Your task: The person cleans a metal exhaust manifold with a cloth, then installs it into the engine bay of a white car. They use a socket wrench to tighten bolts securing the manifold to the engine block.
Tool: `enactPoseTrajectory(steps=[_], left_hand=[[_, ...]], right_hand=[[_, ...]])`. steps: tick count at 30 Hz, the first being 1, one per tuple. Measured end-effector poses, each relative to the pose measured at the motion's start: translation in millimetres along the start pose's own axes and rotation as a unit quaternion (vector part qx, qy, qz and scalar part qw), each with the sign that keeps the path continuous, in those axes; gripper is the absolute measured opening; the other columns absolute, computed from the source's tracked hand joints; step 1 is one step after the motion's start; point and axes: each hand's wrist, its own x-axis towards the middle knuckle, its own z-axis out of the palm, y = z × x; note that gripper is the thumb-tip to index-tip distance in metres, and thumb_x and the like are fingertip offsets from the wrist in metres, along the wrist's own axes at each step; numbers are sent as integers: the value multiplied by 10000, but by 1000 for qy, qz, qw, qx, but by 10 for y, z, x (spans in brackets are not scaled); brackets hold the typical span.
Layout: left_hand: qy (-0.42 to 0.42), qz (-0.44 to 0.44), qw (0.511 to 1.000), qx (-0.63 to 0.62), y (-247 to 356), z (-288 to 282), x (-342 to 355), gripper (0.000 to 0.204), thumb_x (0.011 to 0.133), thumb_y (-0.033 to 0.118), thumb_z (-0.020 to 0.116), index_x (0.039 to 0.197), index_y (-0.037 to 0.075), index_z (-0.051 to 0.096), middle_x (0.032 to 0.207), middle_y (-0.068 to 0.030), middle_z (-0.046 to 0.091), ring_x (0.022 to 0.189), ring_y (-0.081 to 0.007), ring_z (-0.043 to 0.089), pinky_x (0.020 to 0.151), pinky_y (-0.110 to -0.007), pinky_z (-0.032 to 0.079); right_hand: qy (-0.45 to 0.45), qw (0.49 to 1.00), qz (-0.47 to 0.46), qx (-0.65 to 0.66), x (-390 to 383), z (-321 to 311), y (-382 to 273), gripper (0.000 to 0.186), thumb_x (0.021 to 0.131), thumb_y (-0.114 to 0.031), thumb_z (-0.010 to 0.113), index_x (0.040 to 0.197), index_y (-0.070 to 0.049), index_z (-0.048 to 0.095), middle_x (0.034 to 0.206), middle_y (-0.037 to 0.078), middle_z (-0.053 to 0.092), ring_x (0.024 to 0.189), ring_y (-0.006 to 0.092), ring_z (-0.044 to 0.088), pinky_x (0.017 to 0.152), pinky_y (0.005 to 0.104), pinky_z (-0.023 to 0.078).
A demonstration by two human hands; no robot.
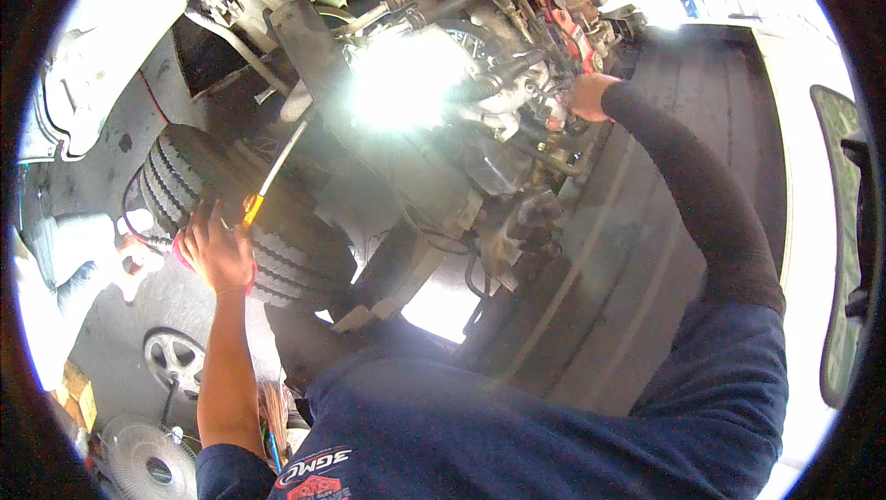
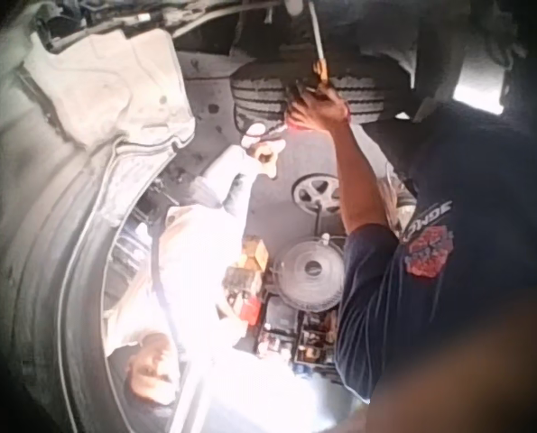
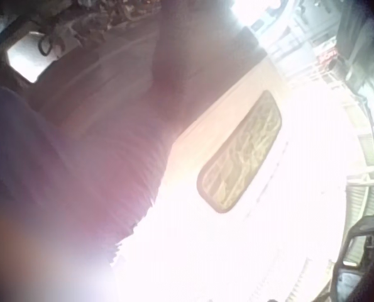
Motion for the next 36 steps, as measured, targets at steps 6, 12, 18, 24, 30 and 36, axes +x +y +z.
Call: enactPoseTrajectory(steps=[6, 12, 18, 24, 30, 36], left_hand=[[35, 18, 999, -12, 0, 4, 14, 584, 985, 451, 535, 1492, 175, 621, 1527, -170, 568, 1446, -398, 465, 1248, -572, 252], [43, 35, 998, -27, -29, 41, 19, 587, 1006, 458, 497, 1470, 124, 629, 1543, -171, 561, 1445, -392, 472, 1234, -570, 267], [35, 43, 998, -3, -63, 110, 26, 631, 1041, 582, 442, 1456, 151, 641, 1547, -124, 561, 1455, -333, 476, 1236, -564, 249], [41, 57, 997, -8, -47, 137, 67, 644, 1076, 582, 364, 1450, 146, 655, 1516, -142, 586, 1440, -337, 488, 1214, -560, 274], [41, 60, 997, -1, 7, 139, 111, 793, 1082, 686, 244, 1421, 107, 666, 1532, -152, 581, 1412, -352, 515, 1164, -566, 325], [44, 63, 997, -2, 55, 112, 132, 791, 1094, 663, 229, 1424, 91, 666, 1526, -158, 581, 1395, -353, 526, 1167, -569, 325]], right_hand=[[20, 997, -43, -53, 73, 126, 7, 157, 833, -178, 769, 906, -42, 802, 873, 156, 797, 897, 362, 791, 744, 490, 631], [123, 985, -79, -89, -62, 268, 22, 171, 865, -158, 675, 899, -66, 814, 854, 131, 787, 855, 367, 782, 768, 473, 637], [97, 986, 41, 130, -466, 269, -112, 342, 1028, -291, 583, 946, 6, 731, 902, 237, 735, 873, 445, 720, 793, 555, 558], [186, 930, 161, 272, -602, 173, -254, 448, 1049, -376, 584, 892, 31, 686, 834, 276, 707, 851, 486, 713, 778, 568, 585], [216, 908, 162, 319, -653, 166, -287, 329, 995, -284, 646, 862, 16, 655, 790, 261, 686, 798, 495, 692, 753, 583, 570], [241, 891, 156, 352, -665, 179, -309, 293, 1020, -245, 665, 876, 11, 670, 731, 262, 628, 743, 499, 625, 677, 583, 480]])
